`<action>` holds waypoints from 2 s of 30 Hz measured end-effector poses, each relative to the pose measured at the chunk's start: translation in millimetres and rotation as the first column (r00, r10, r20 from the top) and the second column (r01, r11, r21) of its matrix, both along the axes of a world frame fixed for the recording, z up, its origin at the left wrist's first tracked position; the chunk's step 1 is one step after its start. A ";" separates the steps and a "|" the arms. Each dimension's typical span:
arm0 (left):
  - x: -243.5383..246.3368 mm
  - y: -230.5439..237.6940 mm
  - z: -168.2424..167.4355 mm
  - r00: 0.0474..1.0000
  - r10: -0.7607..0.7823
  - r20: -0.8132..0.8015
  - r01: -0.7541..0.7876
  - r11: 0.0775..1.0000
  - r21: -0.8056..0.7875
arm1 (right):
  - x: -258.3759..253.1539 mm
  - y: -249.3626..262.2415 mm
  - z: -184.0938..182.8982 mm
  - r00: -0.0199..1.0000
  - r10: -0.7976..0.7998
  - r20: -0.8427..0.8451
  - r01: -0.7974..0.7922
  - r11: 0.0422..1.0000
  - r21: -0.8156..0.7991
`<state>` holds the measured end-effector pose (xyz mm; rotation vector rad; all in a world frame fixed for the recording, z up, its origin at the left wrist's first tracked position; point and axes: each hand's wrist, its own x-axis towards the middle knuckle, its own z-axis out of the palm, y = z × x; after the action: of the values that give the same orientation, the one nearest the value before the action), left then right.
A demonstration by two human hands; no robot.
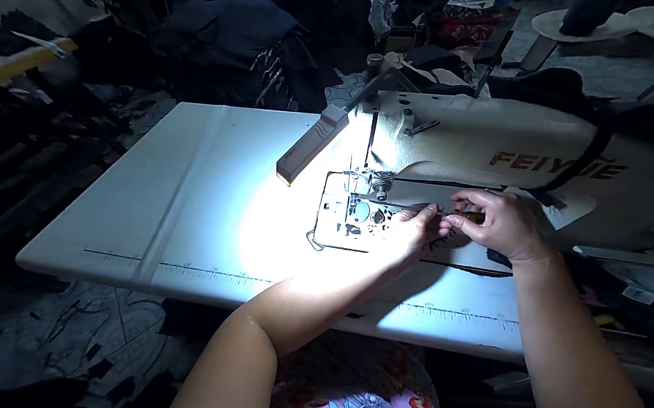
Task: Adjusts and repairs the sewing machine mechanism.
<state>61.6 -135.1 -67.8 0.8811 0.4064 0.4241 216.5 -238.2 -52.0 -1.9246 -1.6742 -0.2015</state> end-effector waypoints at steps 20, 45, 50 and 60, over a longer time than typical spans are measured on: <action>0.2 9.5 5.1 1.000 0.019 -0.003 -0.019 1.000 -0.017 | 2.0 5.3 -9.6 0.989 0.055 -0.138 -0.038 0.992 0.123; 4.6 2.9 1.3 0.994 0.109 -0.005 -0.109 0.994 0.011 | -3.8 9.5 -25.3 0.997 0.032 0.066 -0.051 0.947 0.317; 2.0 -4.2 3.2 0.989 0.149 -0.021 -0.148 0.988 0.052 | -6.5 7.1 -22.2 0.999 0.033 -0.012 -0.029 0.964 0.264; 5.5 -4.4 0.7 0.984 0.171 -0.047 -0.168 0.985 0.048 | -0.4 9.8 -20.2 0.983 0.040 -0.181 -0.025 0.996 0.086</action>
<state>67.0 -139.5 -67.1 0.9048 0.5228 0.5699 216.1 -228.5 -72.2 -1.7957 -1.5515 -0.0778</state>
